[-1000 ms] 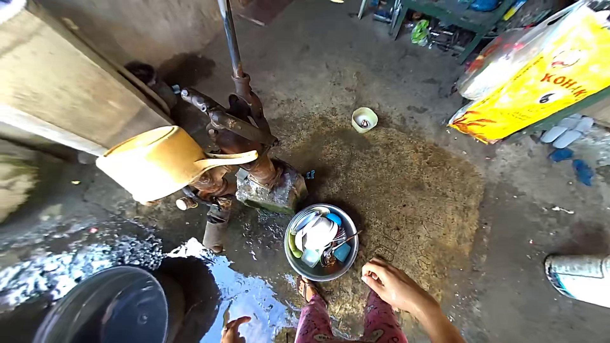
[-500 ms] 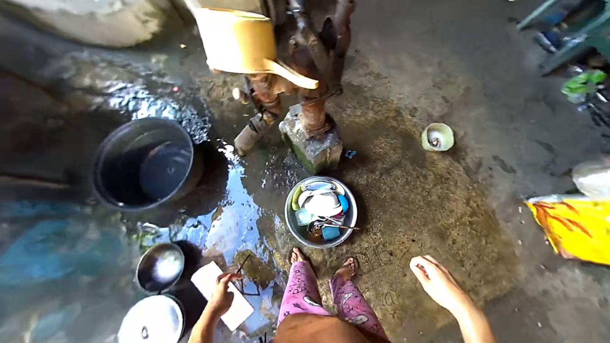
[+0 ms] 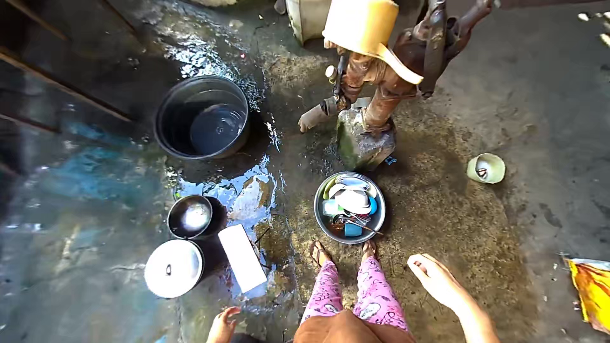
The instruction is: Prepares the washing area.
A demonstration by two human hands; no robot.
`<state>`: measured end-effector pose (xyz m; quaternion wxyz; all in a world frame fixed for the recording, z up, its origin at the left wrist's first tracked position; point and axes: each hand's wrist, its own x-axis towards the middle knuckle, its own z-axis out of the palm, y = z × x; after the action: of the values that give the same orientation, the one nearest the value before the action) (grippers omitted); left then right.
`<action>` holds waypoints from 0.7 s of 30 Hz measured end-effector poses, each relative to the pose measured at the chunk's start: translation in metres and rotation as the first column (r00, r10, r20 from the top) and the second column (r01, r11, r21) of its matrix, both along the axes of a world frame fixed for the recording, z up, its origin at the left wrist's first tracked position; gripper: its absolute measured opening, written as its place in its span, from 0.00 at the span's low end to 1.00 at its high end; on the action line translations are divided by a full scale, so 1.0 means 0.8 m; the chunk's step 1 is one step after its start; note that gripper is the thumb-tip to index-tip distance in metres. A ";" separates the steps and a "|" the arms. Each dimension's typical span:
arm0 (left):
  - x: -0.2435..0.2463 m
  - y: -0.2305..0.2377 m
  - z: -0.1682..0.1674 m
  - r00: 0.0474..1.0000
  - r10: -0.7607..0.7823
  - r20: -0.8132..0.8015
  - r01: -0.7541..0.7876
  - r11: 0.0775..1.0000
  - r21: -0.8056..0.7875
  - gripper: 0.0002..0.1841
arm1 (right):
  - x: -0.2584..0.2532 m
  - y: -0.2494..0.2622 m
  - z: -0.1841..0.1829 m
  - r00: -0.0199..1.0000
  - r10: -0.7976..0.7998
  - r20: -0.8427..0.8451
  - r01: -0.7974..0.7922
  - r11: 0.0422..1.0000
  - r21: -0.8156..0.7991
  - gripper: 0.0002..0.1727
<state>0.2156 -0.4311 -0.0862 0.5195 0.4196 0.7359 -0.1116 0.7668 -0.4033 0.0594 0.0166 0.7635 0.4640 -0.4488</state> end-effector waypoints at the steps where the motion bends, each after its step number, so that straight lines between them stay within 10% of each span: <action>1: -0.007 -0.014 -0.003 1.000 0.021 0.005 -0.020 0.999 -0.030 0.20 | -0.003 0.007 0.002 1.000 0.019 0.004 -0.019 1.000 0.020 0.15; 10: 0.013 -0.074 -0.005 0.975 0.207 0.085 -0.195 0.972 -0.130 0.21 | -0.003 0.078 0.023 0.979 0.180 0.100 -0.205 0.890 0.407 0.14; 21: 0.042 -0.034 0.000 0.975 0.207 0.081 -0.198 0.974 -0.114 0.19 | -0.007 0.073 0.001 0.963 0.262 0.058 -0.267 0.912 0.313 0.13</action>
<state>0.2492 -0.4582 -0.0864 0.5830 0.3192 0.7432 -0.0770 0.7612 -0.3448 0.0605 -0.0427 0.6897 0.6290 -0.3562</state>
